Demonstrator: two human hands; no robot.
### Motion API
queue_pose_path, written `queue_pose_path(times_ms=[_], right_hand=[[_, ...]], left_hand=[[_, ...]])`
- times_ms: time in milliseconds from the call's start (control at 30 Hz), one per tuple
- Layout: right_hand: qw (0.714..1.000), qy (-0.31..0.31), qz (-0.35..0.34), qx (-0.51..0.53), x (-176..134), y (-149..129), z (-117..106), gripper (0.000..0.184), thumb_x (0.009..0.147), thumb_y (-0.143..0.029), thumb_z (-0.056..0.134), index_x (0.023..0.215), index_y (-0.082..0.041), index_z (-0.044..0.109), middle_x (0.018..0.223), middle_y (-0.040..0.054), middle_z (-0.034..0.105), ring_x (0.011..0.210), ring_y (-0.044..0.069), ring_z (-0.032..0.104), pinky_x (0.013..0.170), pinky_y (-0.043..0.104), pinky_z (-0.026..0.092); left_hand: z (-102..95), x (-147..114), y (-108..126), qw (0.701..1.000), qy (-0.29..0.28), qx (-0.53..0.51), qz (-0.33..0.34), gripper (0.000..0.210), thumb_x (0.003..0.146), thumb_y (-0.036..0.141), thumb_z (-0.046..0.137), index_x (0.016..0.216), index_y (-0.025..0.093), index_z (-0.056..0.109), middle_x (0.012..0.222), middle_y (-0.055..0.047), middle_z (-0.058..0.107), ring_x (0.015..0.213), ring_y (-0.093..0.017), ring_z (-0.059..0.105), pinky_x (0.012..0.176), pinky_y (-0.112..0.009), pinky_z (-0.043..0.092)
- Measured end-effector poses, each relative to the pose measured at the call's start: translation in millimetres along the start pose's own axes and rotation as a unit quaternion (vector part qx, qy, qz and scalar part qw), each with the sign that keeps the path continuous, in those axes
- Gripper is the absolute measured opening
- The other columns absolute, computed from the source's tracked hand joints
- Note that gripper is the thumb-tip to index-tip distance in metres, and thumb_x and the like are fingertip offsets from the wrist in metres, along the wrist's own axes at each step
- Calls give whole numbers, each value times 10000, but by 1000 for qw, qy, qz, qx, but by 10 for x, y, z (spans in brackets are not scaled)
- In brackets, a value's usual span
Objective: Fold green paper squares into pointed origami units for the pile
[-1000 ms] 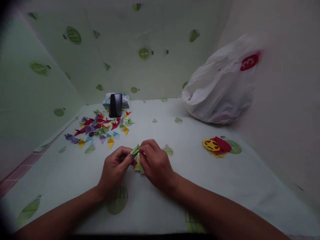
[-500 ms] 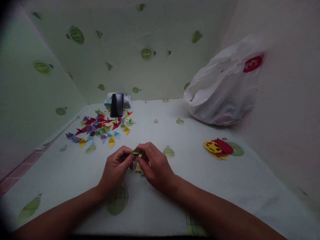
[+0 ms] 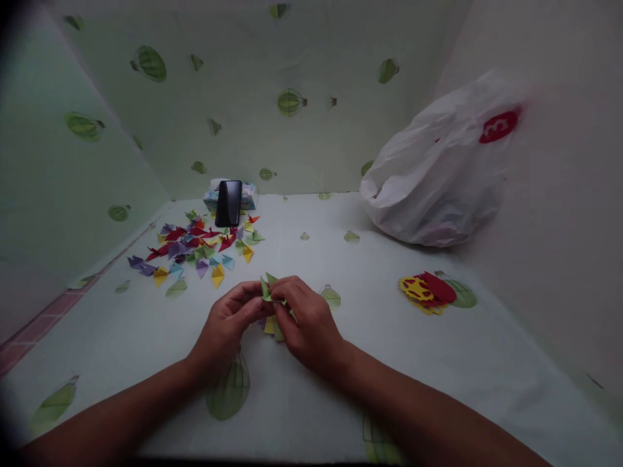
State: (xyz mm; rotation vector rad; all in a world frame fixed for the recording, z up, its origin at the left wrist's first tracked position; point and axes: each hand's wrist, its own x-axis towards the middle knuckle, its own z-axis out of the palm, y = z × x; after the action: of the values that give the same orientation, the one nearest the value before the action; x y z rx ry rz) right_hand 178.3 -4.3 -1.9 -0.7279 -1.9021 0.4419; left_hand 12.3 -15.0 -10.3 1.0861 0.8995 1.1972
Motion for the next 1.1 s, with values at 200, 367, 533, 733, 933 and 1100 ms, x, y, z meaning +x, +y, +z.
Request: queue_pose_path(times_ms=[200, 367, 533, 733, 933, 1100], right_hand=[[1000, -12, -13, 7, -3, 15, 13, 198, 888, -24, 482, 952, -203, 539, 931, 70, 634, 909, 183, 618, 771, 333, 532], [999, -28, -19, 12, -6, 13, 25, 192, 892, -20, 503, 950, -196, 554, 928, 64, 640, 923, 179, 616, 797, 328, 532], [999, -36, -22, 23, 0, 7, 15, 185, 896, -19, 510, 958, -182, 573, 936, 71, 637, 930, 174, 614, 803, 316, 531], [999, -35, -35, 4, 5, -10, 17, 188, 898, -18, 511, 962, -177, 587, 996, 85, 605, 943, 170, 595, 808, 306, 538], [998, -48, -38, -5, 1, 2, 23, 192, 912, -16, 496, 969, -174, 590, 975, 81, 615, 951, 171, 599, 815, 302, 536], [999, -37, -28, -12, -7, -7, 10, 197, 904, -10, 512, 985, -164, 606, 1006, 90, 612, 961, 167, 603, 826, 298, 533]], left_hand=[[6, 25, -3, 1000, 12, -25, -13, 162, 870, 272, 663, 996, 170, 669, 978, -39, 695, 846, -147, 674, 857, -314, 538], [-5, 32, -9, 1000, 21, -3, -22, 175, 870, 279, 662, 993, 158, 694, 937, -47, 712, 785, -134, 652, 788, -284, 530], [-10, 36, 6, 999, 31, 19, -34, 210, 862, 307, 673, 1000, 153, 706, 901, -42, 715, 756, -128, 638, 774, -275, 523], [4, 31, 50, 998, 31, 42, -29, 209, 852, 295, 672, 974, 132, 720, 891, -60, 717, 765, -145, 634, 767, -284, 519], [-10, 30, 38, 998, 31, 41, -29, 242, 875, 317, 650, 1035, 146, 711, 935, -67, 715, 756, -141, 617, 790, -311, 520], [-21, 44, 38, 999, -1, 32, -30, 267, 890, 327, 634, 1051, 131, 714, 953, -87, 711, 783, -153, 615, 804, -323, 512]])
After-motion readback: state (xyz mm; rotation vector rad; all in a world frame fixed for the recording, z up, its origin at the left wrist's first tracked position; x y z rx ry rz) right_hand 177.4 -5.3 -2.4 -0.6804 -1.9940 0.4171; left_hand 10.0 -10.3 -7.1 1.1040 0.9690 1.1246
